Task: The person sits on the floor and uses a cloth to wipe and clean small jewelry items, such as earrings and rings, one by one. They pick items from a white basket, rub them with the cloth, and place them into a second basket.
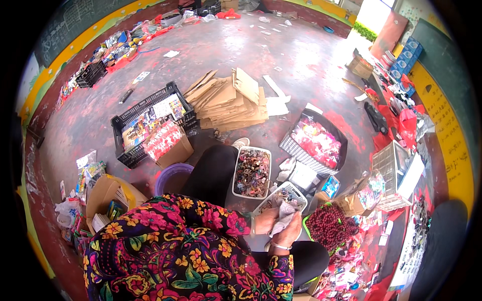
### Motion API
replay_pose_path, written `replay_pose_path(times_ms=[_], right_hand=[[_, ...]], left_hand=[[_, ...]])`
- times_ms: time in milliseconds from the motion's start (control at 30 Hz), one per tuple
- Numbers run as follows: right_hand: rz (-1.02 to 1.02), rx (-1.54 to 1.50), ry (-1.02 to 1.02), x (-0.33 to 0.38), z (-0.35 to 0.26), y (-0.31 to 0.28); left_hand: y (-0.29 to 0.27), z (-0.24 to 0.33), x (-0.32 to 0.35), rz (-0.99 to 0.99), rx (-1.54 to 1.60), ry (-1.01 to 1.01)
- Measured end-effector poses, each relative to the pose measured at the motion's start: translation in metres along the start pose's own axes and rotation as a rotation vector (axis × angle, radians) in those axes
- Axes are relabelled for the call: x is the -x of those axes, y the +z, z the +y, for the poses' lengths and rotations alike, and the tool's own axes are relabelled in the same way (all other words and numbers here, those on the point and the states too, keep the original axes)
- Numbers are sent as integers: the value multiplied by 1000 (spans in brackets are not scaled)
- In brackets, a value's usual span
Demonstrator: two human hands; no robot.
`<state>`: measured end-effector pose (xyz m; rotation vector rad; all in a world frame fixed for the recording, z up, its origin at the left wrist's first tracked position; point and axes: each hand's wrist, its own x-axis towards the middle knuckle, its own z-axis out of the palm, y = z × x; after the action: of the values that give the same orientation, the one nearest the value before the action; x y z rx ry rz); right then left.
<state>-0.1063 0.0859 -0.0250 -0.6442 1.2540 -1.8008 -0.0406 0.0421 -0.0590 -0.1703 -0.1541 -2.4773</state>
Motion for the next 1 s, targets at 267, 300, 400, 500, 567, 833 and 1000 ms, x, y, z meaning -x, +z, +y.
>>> replay_pose_path(times_ms=[267,300,400,500,567,833,1000], right_hand=[[-94,-522,359,-15,12,-21],[-83,-546,346,-14,8,-18],[-174,-348,116,-15,7,4],[-59,-68,31,5,-14,21],[-84,-110,33,5,-13,17],[-76,-360,269,-12,21,-29],[-144,-397,243,-17,1,-18]], left_hand=[[39,11,12,367,-1035,51],[71,19,11,467,-927,-4],[58,18,8,418,-1030,88],[23,18,6,141,-1275,171],[11,15,6,53,-1662,280],[31,13,13,-41,-1863,100],[40,17,10,71,-1271,102]])
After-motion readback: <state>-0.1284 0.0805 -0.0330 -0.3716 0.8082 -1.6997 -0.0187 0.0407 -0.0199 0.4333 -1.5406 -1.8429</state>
